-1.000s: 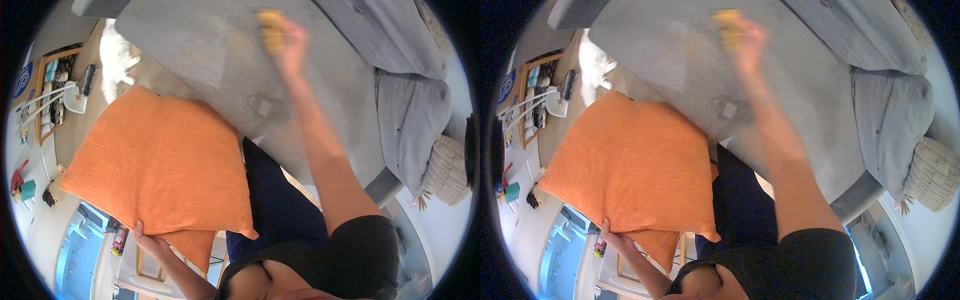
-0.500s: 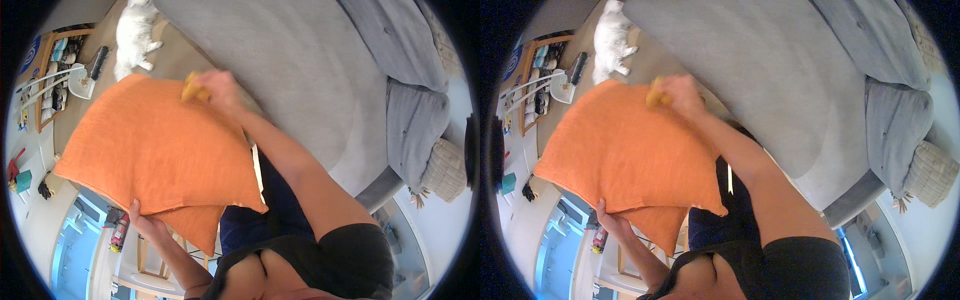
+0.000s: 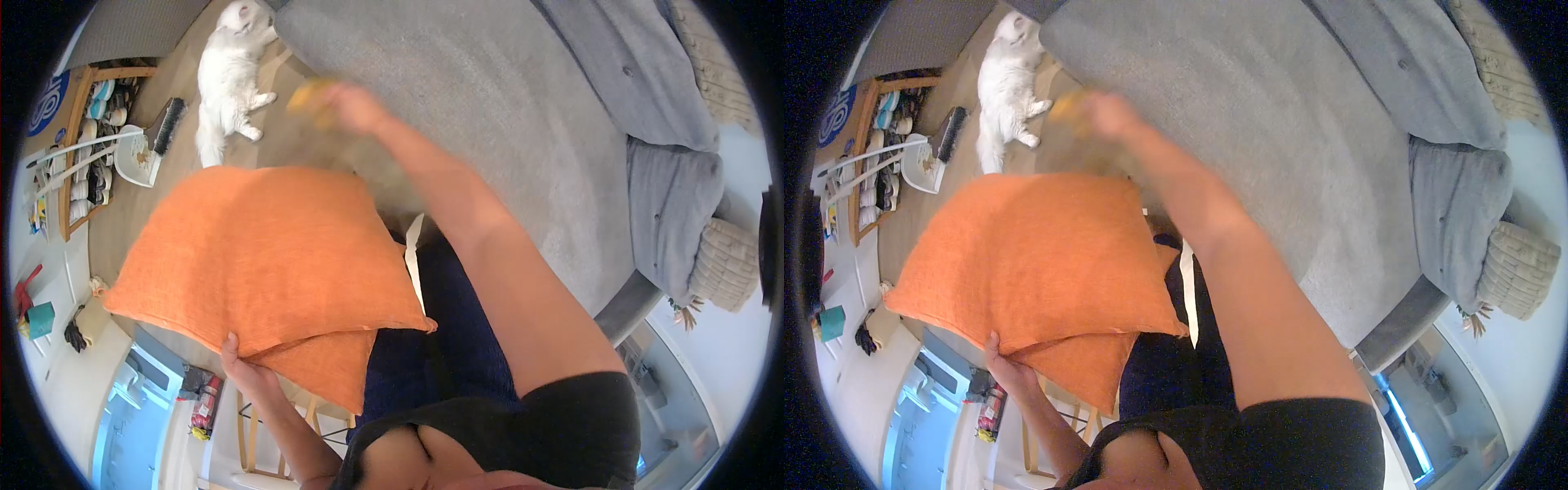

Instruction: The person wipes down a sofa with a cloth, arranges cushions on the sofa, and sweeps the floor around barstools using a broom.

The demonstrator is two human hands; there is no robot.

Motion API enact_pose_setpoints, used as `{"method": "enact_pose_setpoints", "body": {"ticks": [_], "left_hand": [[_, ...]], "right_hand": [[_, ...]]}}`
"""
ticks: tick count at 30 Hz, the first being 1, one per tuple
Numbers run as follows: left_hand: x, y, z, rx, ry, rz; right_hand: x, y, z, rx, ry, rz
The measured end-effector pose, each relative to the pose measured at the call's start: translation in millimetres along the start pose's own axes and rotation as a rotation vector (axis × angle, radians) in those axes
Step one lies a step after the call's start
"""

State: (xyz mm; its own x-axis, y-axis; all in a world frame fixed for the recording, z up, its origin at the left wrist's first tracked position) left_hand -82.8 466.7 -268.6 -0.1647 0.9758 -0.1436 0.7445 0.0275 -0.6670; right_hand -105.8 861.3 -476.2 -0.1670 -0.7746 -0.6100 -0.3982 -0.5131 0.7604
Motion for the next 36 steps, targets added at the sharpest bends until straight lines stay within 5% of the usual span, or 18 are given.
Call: {"method": "enact_pose_setpoints", "body": {"ticks": [2,4,5,6,7,10,12,14,19,20,21,23,25,26,28,30,33,36], "left_hand": [[3,-6,6,0.021,-0.003,0.003],[5,-11,4,0.035,-0.013,-0.004],[8,-15,1,0.039,-0.044,0.008],[11,-19,0,0.044,-0.075,0.022],[14,-24,1,0.047,-0.069,0.020],[21,-26,3,0.017,-0.054,-0.005],[33,-26,7,-0.010,-0.017,-0.008],[44,-27,7,-0.003,-0.038,-0.002],[89,-37,11,-0.005,-0.053,-0.014],[98,-42,10,0.003,-0.052,-0.024],[104,-50,9,0.010,-0.055,-0.028],[110,-60,8,0.025,-0.081,-0.005],[117,-69,11,0.029,-0.079,0.022],[119,-73,12,0.041,-0.079,0.034],[128,-77,13,0.055,-0.115,0.066],[139,-76,15,0.044,-0.124,0.061],[145,-74,21,0.037,-0.142,0.076],[144,-71,34,0.042,-0.100,0.074]], "right_hand": [[-6,79,-21,-0.386,0.026,0.064],[-57,67,-28,-0.458,-0.396,0.142],[-81,16,-46,-0.104,-0.599,0.197],[-120,-20,-74,0.186,-0.649,0.826],[-156,-56,-106,0.053,-0.848,0.807],[-210,-235,-217,0.630,-1.448,0.303],[-199,-265,-184,0.599,-1.404,0.434],[-182,-215,-121,0.625,-1.130,0.012],[-27,12,50,0.128,-0.058,0.210],[-19,52,51,-0.310,-0.108,0.180],[-24,53,58,-0.311,-0.113,0.191],[-44,21,70,0.030,-0.367,1.609],[-170,-25,28,0.059,-0.747,0.719],[-207,-89,-1,0.247,-0.770,0.728],[-260,-240,-76,-0.405,-0.964,1.644],[-300,-280,-182,0.834,-1.493,0.377],[-292,-346,-200,0.990,-1.685,0.613],[-298,-309,-85,1.169,-1.318,-0.016]]}}
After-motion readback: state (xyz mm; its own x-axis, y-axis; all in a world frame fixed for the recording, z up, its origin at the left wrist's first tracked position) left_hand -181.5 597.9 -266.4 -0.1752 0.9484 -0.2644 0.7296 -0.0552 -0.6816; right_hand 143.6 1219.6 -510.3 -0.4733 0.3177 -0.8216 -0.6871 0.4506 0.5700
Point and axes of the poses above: each hand's wrist, its own z-axis towards the middle knuckle, its own x-axis out of the palm, y = z × x, the point moved 6 cm from there along z, towards the middle knuckle, and after that the axes turned 5 degrees about -x, right-handed, at the moved point
